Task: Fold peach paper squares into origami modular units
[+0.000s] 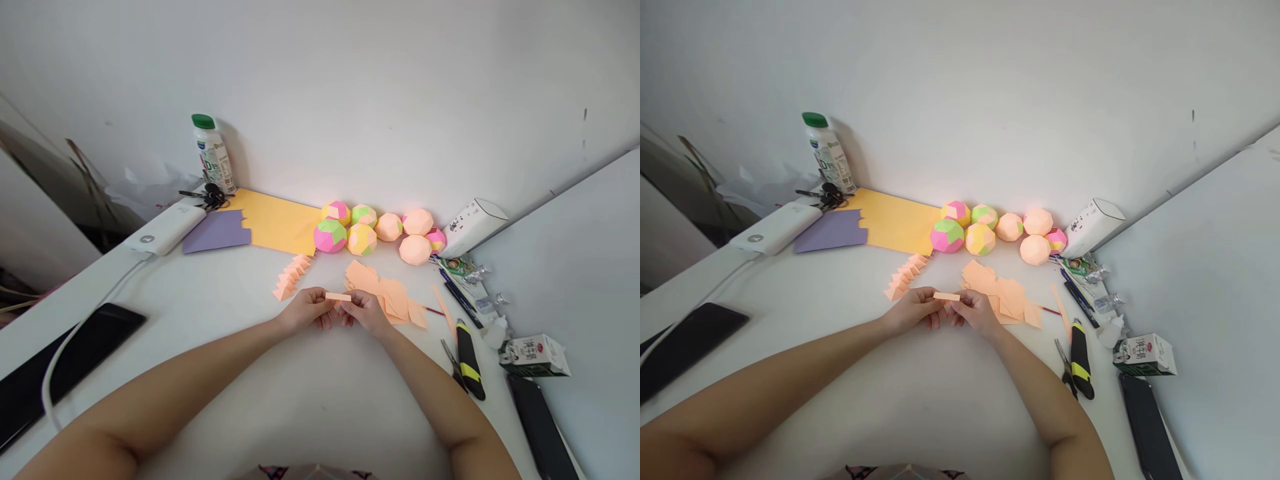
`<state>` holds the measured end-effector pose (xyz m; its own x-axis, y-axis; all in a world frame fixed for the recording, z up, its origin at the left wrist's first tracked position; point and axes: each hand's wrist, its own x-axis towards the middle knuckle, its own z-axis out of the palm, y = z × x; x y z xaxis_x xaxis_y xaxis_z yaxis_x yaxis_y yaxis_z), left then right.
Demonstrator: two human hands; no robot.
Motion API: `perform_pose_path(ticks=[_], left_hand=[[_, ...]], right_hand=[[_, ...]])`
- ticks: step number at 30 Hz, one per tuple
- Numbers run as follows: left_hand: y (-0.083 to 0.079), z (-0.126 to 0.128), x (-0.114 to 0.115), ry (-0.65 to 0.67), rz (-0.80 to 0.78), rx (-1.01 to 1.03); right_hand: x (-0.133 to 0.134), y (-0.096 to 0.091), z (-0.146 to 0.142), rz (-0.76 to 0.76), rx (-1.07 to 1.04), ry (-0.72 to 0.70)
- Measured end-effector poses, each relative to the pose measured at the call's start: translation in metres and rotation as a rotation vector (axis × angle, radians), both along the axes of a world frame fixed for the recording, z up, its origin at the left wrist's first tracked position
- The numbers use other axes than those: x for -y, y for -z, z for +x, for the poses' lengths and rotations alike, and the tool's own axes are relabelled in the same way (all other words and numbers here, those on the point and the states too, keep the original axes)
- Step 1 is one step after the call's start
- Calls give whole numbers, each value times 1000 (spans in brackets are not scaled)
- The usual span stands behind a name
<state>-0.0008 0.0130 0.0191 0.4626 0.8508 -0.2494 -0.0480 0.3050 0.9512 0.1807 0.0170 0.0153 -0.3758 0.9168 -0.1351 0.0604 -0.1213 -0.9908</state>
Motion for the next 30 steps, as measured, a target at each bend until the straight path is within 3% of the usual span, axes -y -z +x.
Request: perform_pose_path(ticks=[16, 30], left_hand=[[2, 0, -1, 53, -28, -45], [0, 3, 2, 61, 16, -67]], right_hand=[[0, -2, -1, -16, 2, 7], [-1, 10, 1, 2, -21, -22]])
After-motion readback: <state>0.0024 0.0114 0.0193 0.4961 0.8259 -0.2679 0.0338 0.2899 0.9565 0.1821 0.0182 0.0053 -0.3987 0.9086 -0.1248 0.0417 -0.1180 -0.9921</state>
